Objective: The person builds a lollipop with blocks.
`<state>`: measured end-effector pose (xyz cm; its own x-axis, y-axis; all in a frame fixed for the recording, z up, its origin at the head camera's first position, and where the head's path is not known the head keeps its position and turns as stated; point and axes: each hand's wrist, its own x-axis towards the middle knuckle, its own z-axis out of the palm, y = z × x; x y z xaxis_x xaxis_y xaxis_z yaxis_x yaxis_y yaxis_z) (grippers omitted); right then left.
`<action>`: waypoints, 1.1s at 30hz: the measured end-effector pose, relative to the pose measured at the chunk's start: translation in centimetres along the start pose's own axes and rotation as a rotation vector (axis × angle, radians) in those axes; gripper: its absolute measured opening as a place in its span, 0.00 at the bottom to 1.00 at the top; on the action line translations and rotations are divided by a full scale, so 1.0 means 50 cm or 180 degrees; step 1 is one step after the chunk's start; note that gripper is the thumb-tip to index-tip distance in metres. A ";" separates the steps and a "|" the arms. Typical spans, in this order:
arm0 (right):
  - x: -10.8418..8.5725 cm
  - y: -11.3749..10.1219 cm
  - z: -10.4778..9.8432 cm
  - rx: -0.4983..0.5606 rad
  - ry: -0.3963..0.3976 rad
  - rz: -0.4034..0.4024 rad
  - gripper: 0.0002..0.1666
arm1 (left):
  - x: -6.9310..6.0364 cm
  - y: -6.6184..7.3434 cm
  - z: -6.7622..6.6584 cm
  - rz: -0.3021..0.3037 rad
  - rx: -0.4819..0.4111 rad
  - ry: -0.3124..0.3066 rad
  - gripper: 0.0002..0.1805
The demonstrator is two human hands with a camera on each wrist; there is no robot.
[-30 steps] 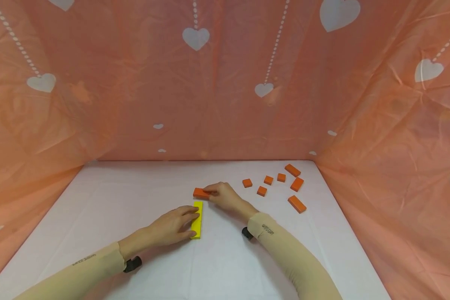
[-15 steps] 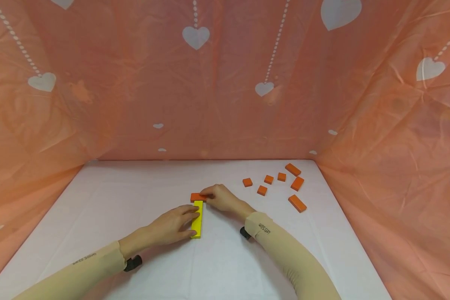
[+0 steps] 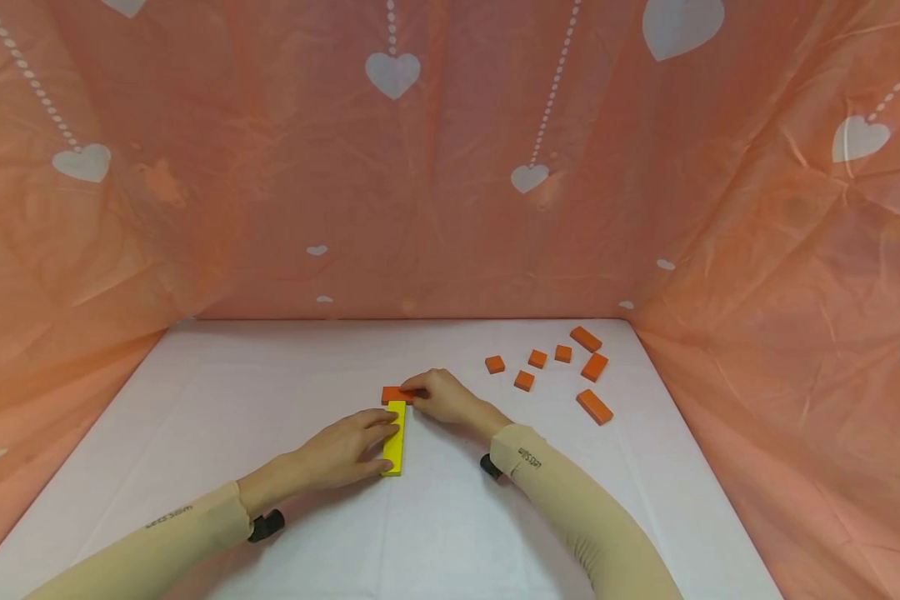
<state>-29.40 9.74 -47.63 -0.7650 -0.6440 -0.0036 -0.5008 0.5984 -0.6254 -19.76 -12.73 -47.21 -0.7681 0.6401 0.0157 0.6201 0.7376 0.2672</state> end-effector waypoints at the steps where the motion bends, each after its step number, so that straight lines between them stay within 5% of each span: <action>1: 0.000 0.000 0.000 -0.0004 0.0001 -0.0002 0.21 | 0.000 -0.001 0.000 0.0005 0.0005 0.0001 0.33; 20: -0.002 -0.005 0.004 0.0076 0.0085 0.0046 0.21 | 0.004 -0.004 -0.005 0.0059 -0.0064 0.0007 0.32; 27: -0.019 -0.002 -0.007 0.0293 0.0456 0.0137 0.24 | 0.008 -0.009 -0.004 0.0125 -0.0047 0.0136 0.32; 33: -0.052 0.023 -0.043 0.0347 0.0892 0.0405 0.25 | 0.012 -0.010 -0.009 -0.0032 0.0039 0.0144 0.36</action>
<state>-28.87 13.12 -46.64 -0.9080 -0.4019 0.1184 -0.3593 0.6014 -0.7136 -20.60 -12.80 -46.92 -0.7805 0.6225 0.0568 0.6141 0.7466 0.2558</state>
